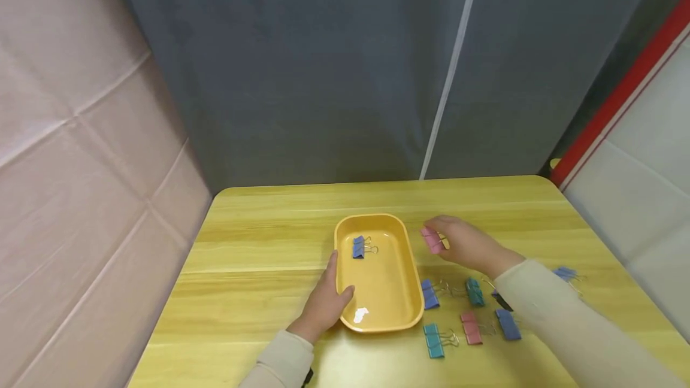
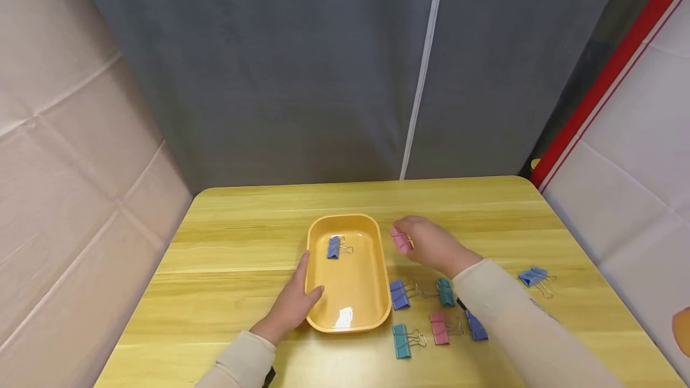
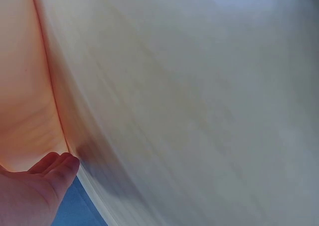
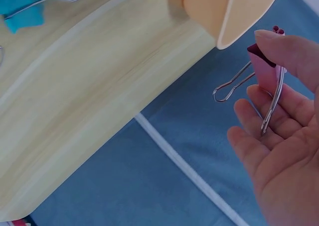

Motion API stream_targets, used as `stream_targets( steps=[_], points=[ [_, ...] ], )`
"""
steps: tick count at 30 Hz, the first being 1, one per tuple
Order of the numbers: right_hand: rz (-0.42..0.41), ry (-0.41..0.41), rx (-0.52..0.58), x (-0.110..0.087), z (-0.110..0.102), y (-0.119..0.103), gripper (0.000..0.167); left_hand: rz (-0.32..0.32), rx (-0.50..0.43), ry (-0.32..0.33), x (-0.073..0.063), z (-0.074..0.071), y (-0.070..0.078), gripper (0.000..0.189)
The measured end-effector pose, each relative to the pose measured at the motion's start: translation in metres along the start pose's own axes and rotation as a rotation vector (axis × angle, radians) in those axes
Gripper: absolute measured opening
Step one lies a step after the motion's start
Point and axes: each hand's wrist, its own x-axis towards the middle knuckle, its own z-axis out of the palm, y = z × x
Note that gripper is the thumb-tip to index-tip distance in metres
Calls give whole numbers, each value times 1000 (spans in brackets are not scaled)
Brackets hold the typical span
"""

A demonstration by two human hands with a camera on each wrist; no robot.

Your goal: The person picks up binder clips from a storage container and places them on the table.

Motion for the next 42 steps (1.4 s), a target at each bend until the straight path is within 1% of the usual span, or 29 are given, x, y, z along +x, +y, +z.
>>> stream_targets(
  steps=[2, 8, 12, 24, 31, 36, 42],
  points=[
    [18, 1, 3, -5, -1, 2, 44, 3, -3, 2, 0, 0, -1, 84],
    [74, 6, 8, -18, -5, 6, 44, 4, -6, 0, 1, 0, -1, 84],
    [120, -3, -4, -27, -9, 8, 50, -1, -5, 1, 1, -1, -1, 84],
    [179, -3, -23, -57, -14, 20, 56, 7, -14, -4, 1, -1, 0, 84],
    [243, -28, -4, -71, -17, 26, 61, 9, -11, -2, 1, -2, -1, 84],
    [259, -20, -9, -81, -16, 30, 61, 7, -19, -2, 1, -2, 0, 84],
    [257, -5, -15, -95, -14, 38, 60, 0, -26, -4, 0, -2, 0, 84]
  ],
)
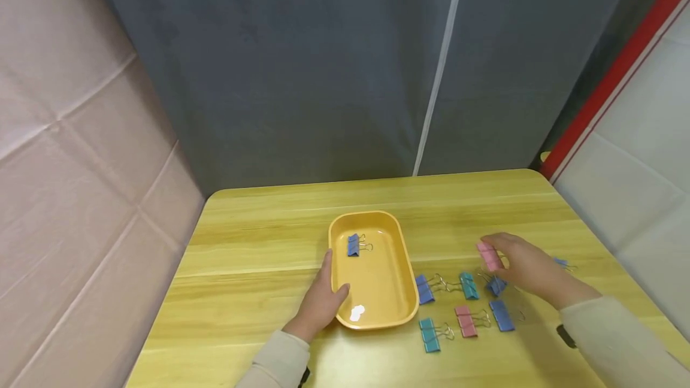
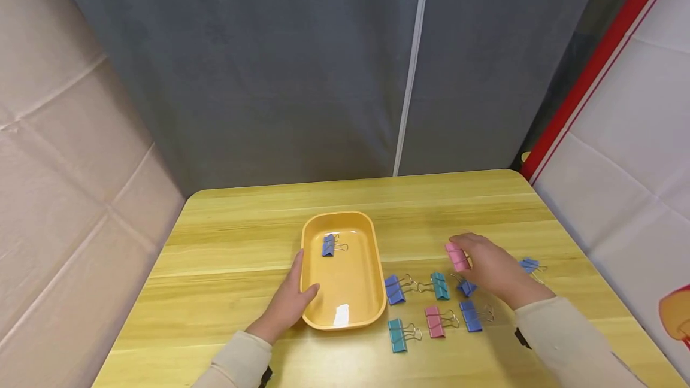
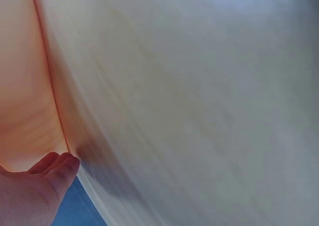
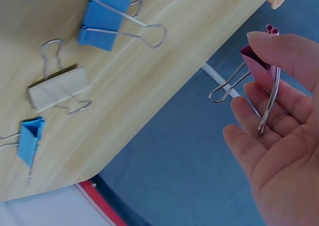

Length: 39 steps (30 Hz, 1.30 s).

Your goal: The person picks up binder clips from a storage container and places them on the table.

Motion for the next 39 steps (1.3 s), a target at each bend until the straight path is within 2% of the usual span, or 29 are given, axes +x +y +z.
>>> stream_targets(
  steps=[8, 16, 20, 27, 34, 39],
  points=[
    [-31, 17, -35, -13, 6, 15, 54, 3, 3, 0, 1, 0, 0, 84],
    [10, 14, -40, -24, 13, 28, 54, 0, -9, -6, 2, 0, -2, 84],
    [-16, 39, -76, -31, 17, 36, 52, 3, -13, -5, 2, 0, -2, 84],
    [-63, 99, -77, -43, 23, 47, 44, 4, -17, -2, 2, 0, -2, 84],
    [1, 51, -63, -50, 24, 49, 50, 3, -3, -2, 2, 0, -3, 84],
    [26, 45, -30, -56, 26, 49, 49, 4, -4, -4, 2, 0, -3, 84]
  ],
)
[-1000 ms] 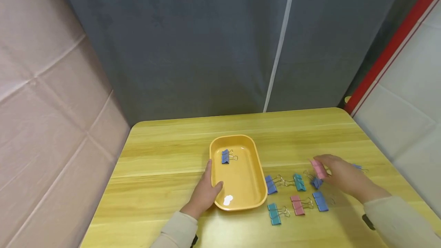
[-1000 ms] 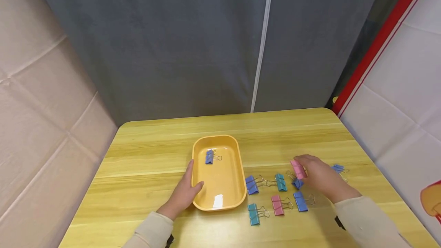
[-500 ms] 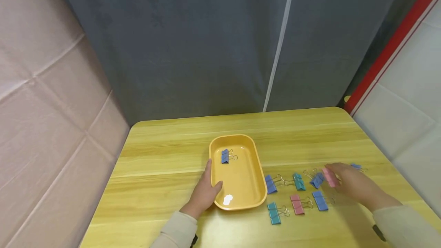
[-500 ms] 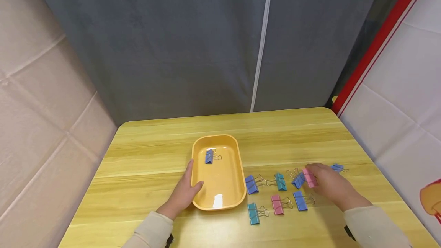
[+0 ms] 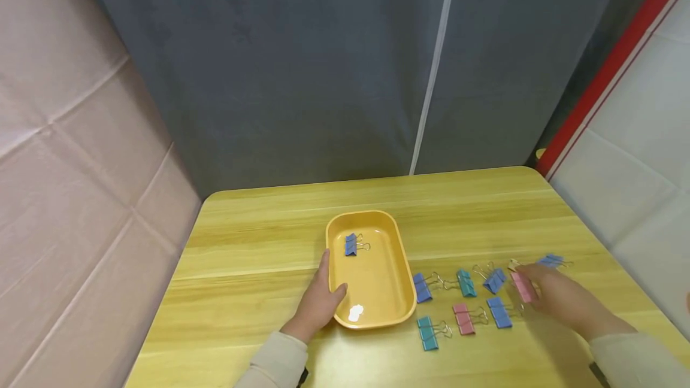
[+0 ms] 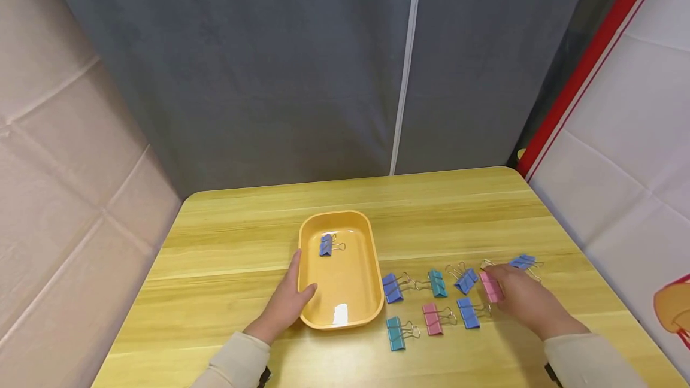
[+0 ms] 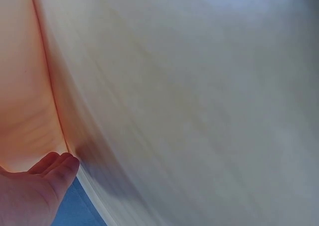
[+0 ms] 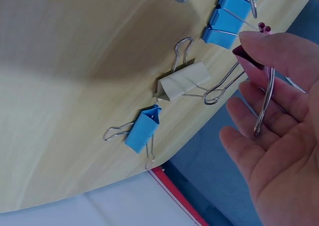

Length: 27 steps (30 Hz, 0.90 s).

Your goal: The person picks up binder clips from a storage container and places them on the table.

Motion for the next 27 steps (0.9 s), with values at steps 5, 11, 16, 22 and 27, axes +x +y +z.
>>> stream_targets(
  steps=[5, 11, 16, 22, 27],
  points=[
    [-14, 18, -7, -4, 3, 2, 45, -2, -7, -1, 0, 0, 0, 84],
    [-4, 13, 12, -6, 8, 6, 46, -6, -3, -1, 0, -1, 1, 84],
    [35, -31, 59, -9, 12, 9, 50, -16, 7, 2, -1, -1, 2, 84],
    [56, -72, 101, -12, 17, 15, 59, -15, 6, 6, -1, 0, 2, 84],
    [39, -94, 133, -16, 22, 19, 51, -21, 3, -1, -2, 1, 2, 84]
  ],
)
